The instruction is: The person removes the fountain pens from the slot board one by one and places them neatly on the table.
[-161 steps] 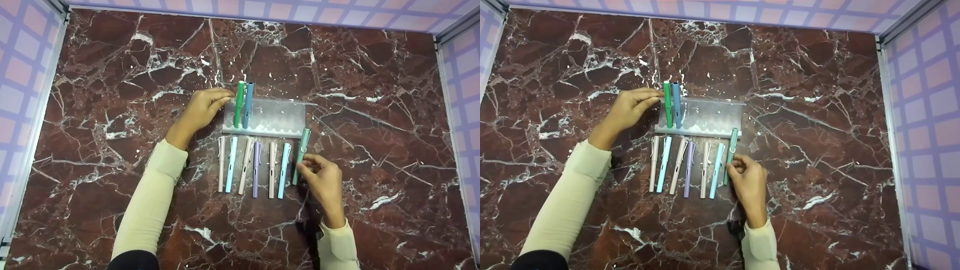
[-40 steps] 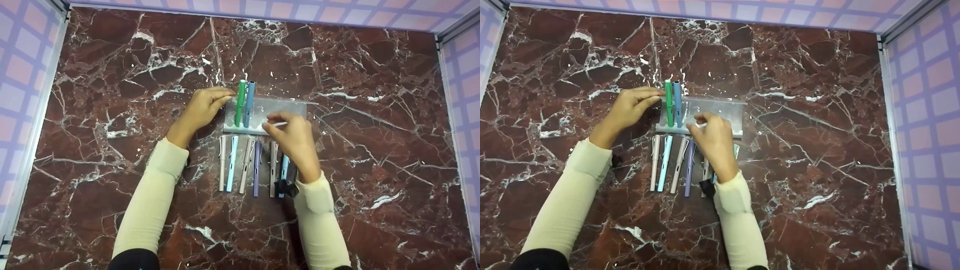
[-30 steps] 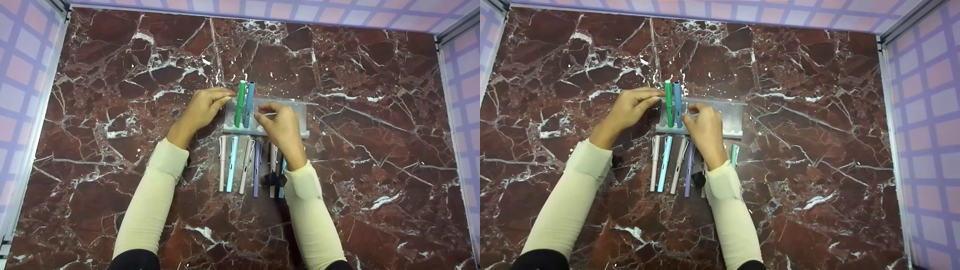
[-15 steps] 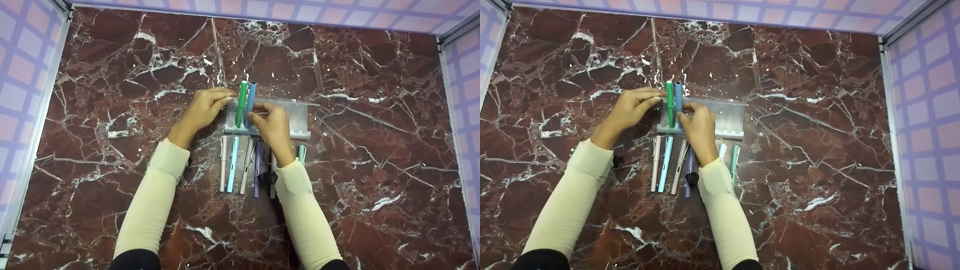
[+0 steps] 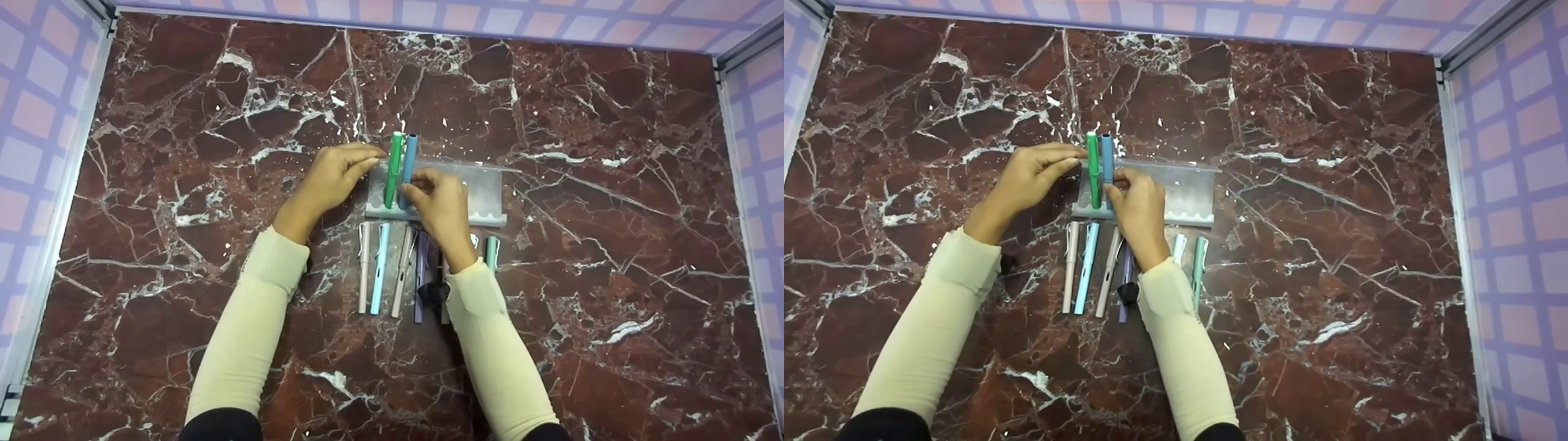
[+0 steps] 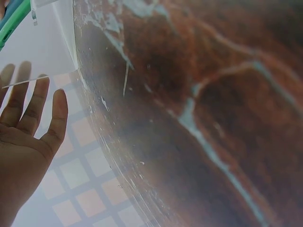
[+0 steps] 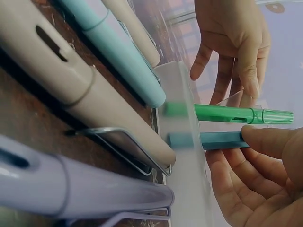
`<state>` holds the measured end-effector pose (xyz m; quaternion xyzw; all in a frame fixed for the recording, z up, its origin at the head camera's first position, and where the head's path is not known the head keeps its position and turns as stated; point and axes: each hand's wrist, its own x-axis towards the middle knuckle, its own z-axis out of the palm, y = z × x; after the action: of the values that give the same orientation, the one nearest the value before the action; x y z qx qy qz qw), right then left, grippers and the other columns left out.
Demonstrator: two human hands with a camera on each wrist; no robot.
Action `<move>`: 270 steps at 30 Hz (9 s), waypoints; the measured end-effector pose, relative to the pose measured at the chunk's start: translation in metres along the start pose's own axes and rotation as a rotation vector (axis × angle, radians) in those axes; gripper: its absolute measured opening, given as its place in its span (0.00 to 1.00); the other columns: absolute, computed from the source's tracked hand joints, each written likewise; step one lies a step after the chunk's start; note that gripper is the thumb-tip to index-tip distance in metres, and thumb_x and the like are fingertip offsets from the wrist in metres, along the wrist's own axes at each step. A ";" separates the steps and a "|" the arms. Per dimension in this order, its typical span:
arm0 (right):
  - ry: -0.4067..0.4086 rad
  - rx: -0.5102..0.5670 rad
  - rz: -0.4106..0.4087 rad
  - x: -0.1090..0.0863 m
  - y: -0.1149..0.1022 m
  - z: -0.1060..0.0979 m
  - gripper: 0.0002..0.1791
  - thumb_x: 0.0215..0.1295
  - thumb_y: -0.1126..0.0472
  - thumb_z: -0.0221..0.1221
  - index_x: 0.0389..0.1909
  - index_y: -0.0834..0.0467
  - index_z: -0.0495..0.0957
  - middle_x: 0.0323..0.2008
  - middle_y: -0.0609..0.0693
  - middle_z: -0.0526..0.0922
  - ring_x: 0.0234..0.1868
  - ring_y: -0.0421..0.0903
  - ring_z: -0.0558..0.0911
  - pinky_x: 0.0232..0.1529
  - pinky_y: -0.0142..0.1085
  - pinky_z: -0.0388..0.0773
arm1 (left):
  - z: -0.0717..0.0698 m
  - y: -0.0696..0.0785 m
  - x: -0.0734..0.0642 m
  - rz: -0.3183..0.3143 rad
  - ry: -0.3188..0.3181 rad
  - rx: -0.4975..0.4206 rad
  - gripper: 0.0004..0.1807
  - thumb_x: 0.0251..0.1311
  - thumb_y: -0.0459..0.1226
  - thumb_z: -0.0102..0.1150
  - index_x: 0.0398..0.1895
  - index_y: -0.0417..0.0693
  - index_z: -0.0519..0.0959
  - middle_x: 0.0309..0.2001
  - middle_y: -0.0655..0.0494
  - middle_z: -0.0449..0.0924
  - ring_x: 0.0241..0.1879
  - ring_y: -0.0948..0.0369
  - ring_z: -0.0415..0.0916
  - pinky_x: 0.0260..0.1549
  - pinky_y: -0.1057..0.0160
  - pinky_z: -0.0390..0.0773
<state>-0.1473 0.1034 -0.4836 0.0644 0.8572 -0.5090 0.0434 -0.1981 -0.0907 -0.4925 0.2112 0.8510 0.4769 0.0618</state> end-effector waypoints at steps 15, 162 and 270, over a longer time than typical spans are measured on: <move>0.051 -0.053 -0.015 -0.004 -0.011 -0.005 0.11 0.60 0.64 0.70 0.42 0.64 0.86 0.37 0.57 0.89 0.35 0.47 0.87 0.37 0.32 0.86 | -0.001 0.001 -0.001 0.003 -0.004 0.021 0.13 0.71 0.36 0.56 0.53 0.41 0.83 0.57 0.45 0.82 0.61 0.53 0.78 0.67 0.62 0.72; 0.159 -0.484 0.226 -0.132 0.089 -0.112 0.12 0.61 0.53 0.70 0.34 0.60 0.87 0.26 0.53 0.88 0.24 0.50 0.84 0.27 0.45 0.80 | 0.001 -0.001 0.000 -0.001 -0.005 -0.003 0.13 0.71 0.36 0.56 0.52 0.41 0.84 0.57 0.45 0.82 0.61 0.54 0.78 0.68 0.63 0.71; 0.111 0.061 -0.131 -0.017 -0.021 -0.017 0.12 0.64 0.65 0.67 0.46 0.65 0.83 0.41 0.58 0.88 0.37 0.47 0.88 0.37 0.28 0.87 | 0.000 0.001 0.000 -0.005 0.009 0.011 0.13 0.71 0.37 0.57 0.51 0.42 0.84 0.56 0.45 0.83 0.60 0.54 0.79 0.67 0.62 0.73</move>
<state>-0.1334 0.1070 -0.4552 0.0374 0.8447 -0.5324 -0.0397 -0.1976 -0.0902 -0.4913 0.2072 0.8544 0.4730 0.0580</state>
